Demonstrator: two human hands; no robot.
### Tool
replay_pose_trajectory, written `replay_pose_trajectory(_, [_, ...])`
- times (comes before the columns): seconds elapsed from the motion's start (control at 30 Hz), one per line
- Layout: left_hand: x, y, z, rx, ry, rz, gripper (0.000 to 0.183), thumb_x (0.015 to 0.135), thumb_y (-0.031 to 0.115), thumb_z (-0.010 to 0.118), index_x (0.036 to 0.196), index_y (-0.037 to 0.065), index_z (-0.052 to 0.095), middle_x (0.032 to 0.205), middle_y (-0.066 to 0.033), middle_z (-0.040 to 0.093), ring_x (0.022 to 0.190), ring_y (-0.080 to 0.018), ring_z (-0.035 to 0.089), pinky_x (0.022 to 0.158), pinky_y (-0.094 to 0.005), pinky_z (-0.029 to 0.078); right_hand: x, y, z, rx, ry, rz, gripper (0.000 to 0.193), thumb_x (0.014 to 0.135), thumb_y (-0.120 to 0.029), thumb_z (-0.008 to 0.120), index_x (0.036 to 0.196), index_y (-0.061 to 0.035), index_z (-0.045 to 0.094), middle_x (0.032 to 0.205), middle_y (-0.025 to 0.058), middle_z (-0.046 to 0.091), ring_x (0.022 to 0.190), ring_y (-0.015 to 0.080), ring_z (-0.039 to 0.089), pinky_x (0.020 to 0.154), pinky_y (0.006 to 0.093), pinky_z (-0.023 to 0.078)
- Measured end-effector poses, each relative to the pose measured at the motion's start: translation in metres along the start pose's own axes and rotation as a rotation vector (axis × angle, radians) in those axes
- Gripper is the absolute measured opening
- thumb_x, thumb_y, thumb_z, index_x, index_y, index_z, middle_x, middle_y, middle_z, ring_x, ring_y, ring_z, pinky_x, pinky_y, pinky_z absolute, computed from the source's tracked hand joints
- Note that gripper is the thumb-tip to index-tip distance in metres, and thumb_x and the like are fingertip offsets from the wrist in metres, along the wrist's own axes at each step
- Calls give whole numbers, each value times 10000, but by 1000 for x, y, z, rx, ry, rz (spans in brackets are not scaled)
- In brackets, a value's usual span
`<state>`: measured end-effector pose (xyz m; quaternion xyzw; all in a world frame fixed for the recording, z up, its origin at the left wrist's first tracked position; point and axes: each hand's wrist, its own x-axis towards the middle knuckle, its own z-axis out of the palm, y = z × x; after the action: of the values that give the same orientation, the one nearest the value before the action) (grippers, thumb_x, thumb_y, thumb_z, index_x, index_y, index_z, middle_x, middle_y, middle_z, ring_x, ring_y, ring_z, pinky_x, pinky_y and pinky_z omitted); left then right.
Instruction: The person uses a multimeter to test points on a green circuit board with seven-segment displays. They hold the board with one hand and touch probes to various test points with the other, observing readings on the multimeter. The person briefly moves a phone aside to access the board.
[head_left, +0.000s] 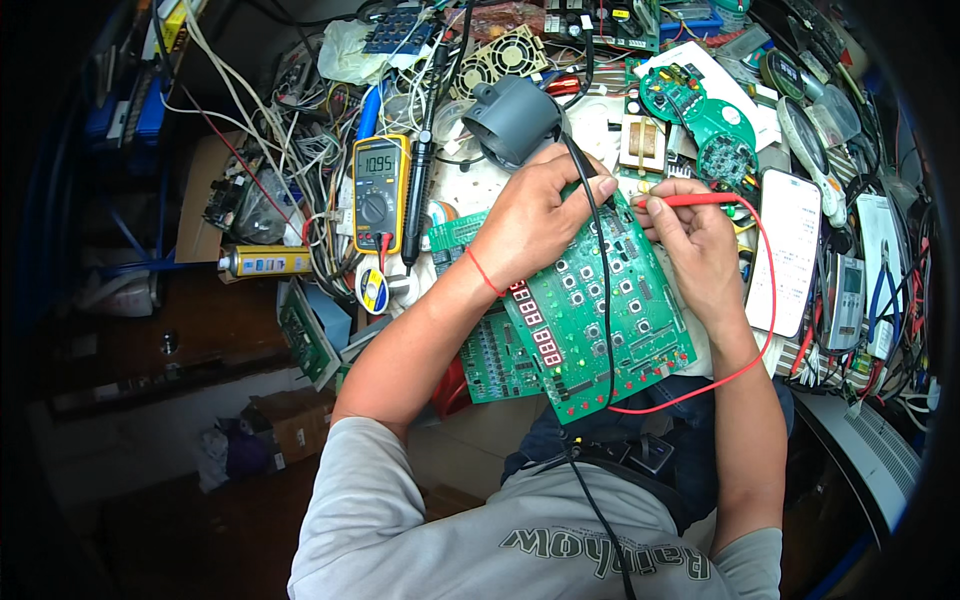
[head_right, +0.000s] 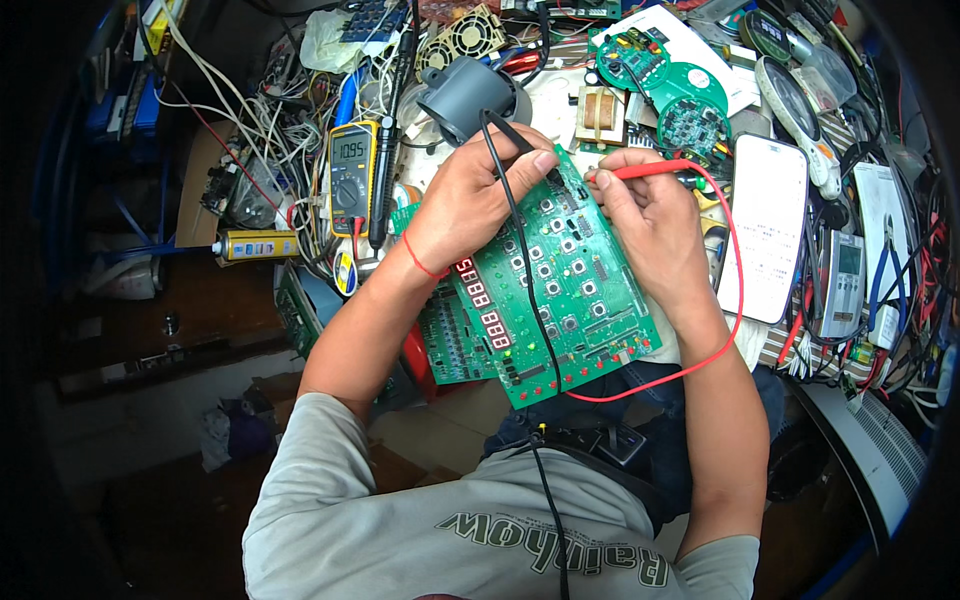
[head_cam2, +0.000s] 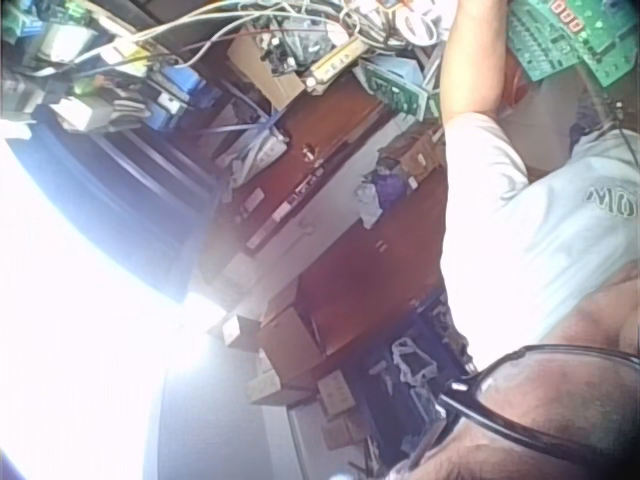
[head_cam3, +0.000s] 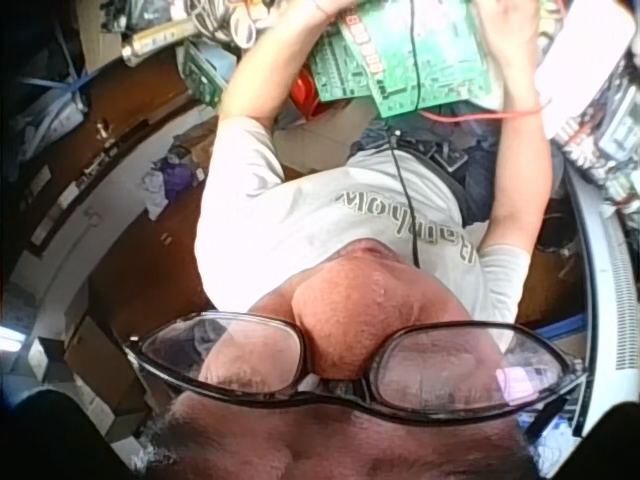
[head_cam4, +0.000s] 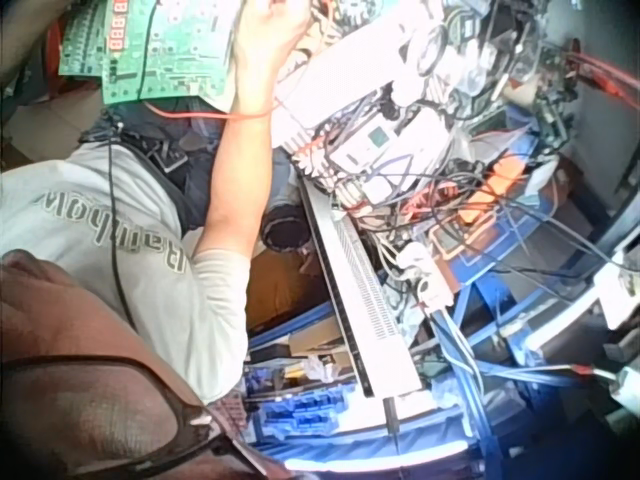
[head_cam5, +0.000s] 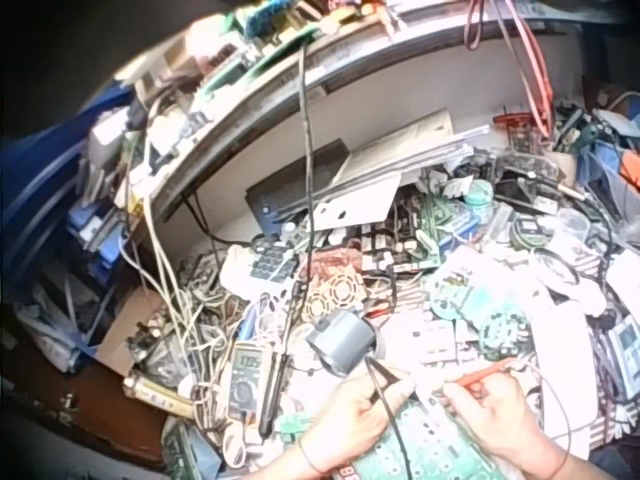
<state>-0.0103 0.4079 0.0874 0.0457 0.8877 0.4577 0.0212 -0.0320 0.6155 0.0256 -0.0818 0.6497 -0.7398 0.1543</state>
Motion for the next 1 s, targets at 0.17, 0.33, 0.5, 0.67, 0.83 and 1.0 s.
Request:
replay_pose_trajectory(0.17, [-1,0,1,5,12,8,254,1047,227,651,1053,-16,725,1081,-68,701,1007,-175,640,927,-319,498,0,1,-2,-25,-34,-7,194,1053,-108,607,1202,16,598,1083,117,739,972,152,711,833,275,569])
replay_pose_trajectory(0.33, [-1,1,0,-7,10,-7,250,1044,223,656,1055,-17,726,1080,-62,701,1010,-171,637,928,-318,496,0,2,-1,-1,-12,-20,207,1039,-84,623,1198,47,600,1055,134,745,965,161,721,848,287,580])
replay_pose_trajectory(0.5, [0,0,1,-17,15,2,243,1042,214,659,1045,-21,722,1073,-63,699,1008,-171,631,930,-319,490,0,1,-1,25,-14,-19,201,1042,-86,619,1192,46,599,1053,136,743,977,168,724,853,289,582])
replay_pose_trajectory(0.67, [0,-1,1,-19,15,10,235,1038,204,662,1039,-23,720,1064,-68,696,1006,-174,630,927,-321,489,-1,0,-1,3,-24,-30,197,1044,-87,616,1186,48,601,1050,139,742,995,175,727,869,295,584])
replay_pose_trajectory(0.83, [-1,-1,2,-19,22,13,236,1036,203,664,1034,-26,717,1061,-70,696,1000,-175,631,925,-322,491,0,-1,-1,-15,-25,-27,198,1045,-85,614,1189,50,603,1056,140,739,1002,179,727,878,300,585])
replay_pose_trajectory(1.0, [-1,-3,2,-38,29,19,233,1019,206,680,1033,-22,728,1051,-93,688,998,-208,638,922,-339,497,0,-1,-1,-10,-26,-32,194,1044,-83,615,1185,49,604,1063,140,736,1004,179,725,882,299,583])
